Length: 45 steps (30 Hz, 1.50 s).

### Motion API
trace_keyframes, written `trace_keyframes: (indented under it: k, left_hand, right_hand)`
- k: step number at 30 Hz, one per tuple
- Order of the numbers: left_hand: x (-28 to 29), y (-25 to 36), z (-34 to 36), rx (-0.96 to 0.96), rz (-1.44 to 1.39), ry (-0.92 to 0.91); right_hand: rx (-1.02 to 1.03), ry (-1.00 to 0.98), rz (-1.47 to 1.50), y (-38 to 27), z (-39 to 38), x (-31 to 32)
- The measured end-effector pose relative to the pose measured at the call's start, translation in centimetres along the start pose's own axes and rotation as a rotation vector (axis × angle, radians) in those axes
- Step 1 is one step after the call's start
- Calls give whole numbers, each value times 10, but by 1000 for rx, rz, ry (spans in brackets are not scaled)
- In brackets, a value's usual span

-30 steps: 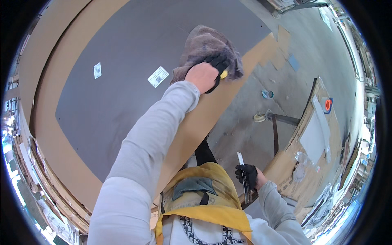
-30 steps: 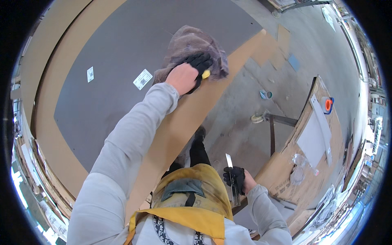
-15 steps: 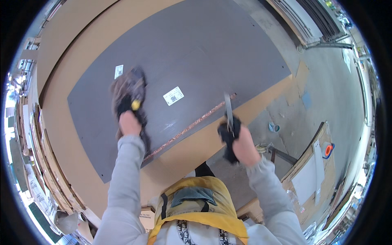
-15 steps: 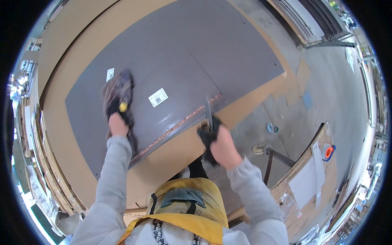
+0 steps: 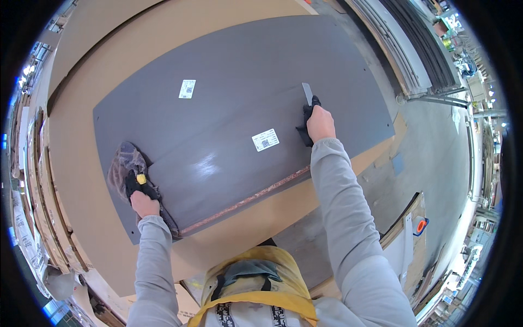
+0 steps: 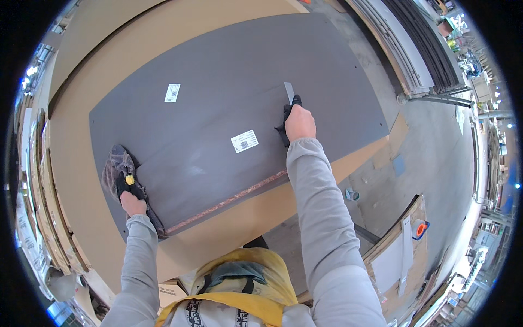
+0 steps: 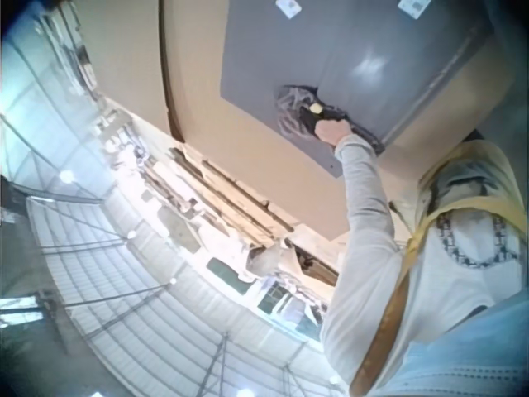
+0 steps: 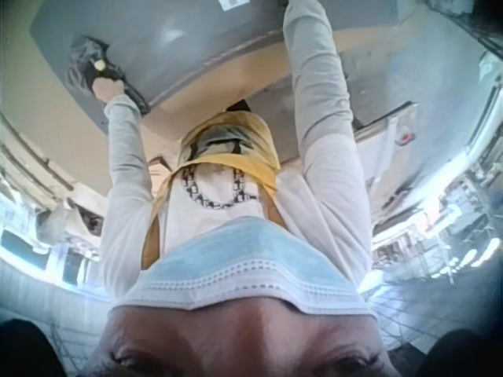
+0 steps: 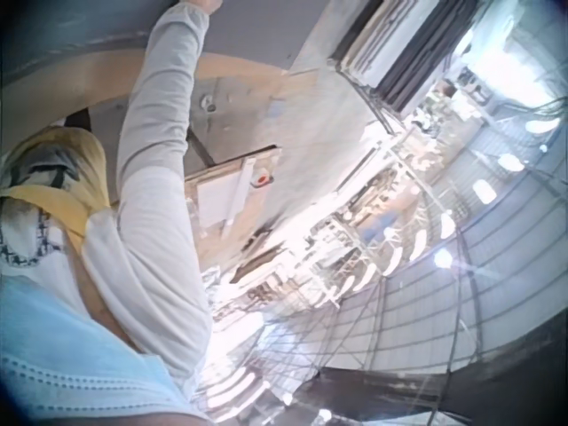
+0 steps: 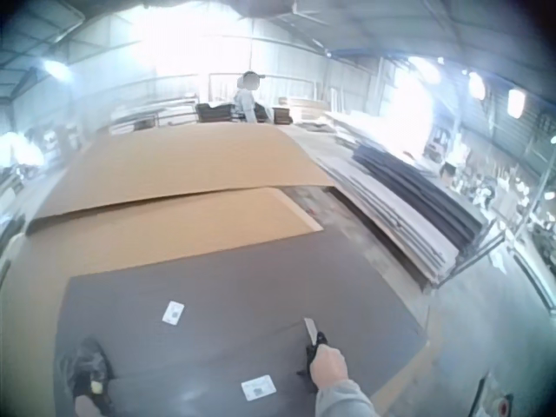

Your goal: The person removes a large cardboard sheet from a stack, places a gray sheet on a workbench, and uses a utility knife to trim the edges of the sheet. The person repeatedly wipes the sheet with a cloth while trimming.

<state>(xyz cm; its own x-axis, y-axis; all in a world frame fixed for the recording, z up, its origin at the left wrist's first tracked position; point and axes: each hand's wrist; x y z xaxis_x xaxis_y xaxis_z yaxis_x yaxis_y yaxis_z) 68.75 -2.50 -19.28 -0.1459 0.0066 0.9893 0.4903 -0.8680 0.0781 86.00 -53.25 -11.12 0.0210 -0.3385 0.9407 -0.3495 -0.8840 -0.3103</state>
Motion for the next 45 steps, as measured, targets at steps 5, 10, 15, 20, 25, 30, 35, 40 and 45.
trace_keyframes:
  k: [5,10,15,20,25,30,35,40,45]
  left_hand:
    - [17,14,-2,-16,-65,-23]
    - [32,24,1,3,-146,9]
    - [43,35,0,-19,-175,-16]
    - [51,36,2,24,-261,-132]
    - [37,28,5,108,-458,32]
    - [48,5,10,276,-1032,110]
    - [40,-53,-35,599,-1430,132]
    - [76,-104,-78,612,-1547,174]
    - [79,-140,-88,592,-1669,315]
  right_hand:
    - [-62,27,-51,-11,-8,6]
    - [53,-63,-162,-48,-41,-8]
    - [6,38,-102,-45,-41,-17]
    - [164,-43,-157,-113,-110,-45]
    - [225,-111,-177,-179,-177,-68]
    - [286,-123,-201,-230,-227,-89]
    - [370,-167,-176,-278,-269,-111]
    - [522,-204,-154,-316,-308,-132]
    - [643,-199,-179,-321,-301,-137]
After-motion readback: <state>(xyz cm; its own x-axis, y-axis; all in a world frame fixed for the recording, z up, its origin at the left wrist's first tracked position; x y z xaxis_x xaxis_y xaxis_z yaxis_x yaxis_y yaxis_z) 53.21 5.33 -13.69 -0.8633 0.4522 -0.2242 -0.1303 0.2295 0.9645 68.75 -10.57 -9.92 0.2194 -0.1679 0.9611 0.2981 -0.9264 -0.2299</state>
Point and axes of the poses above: each hand's wrist, its own z-axis towards the middle knuckle, its own x-axis out of the back of the hand, y = z × x, and after that the axes turned 1 degree about -z, right-handed
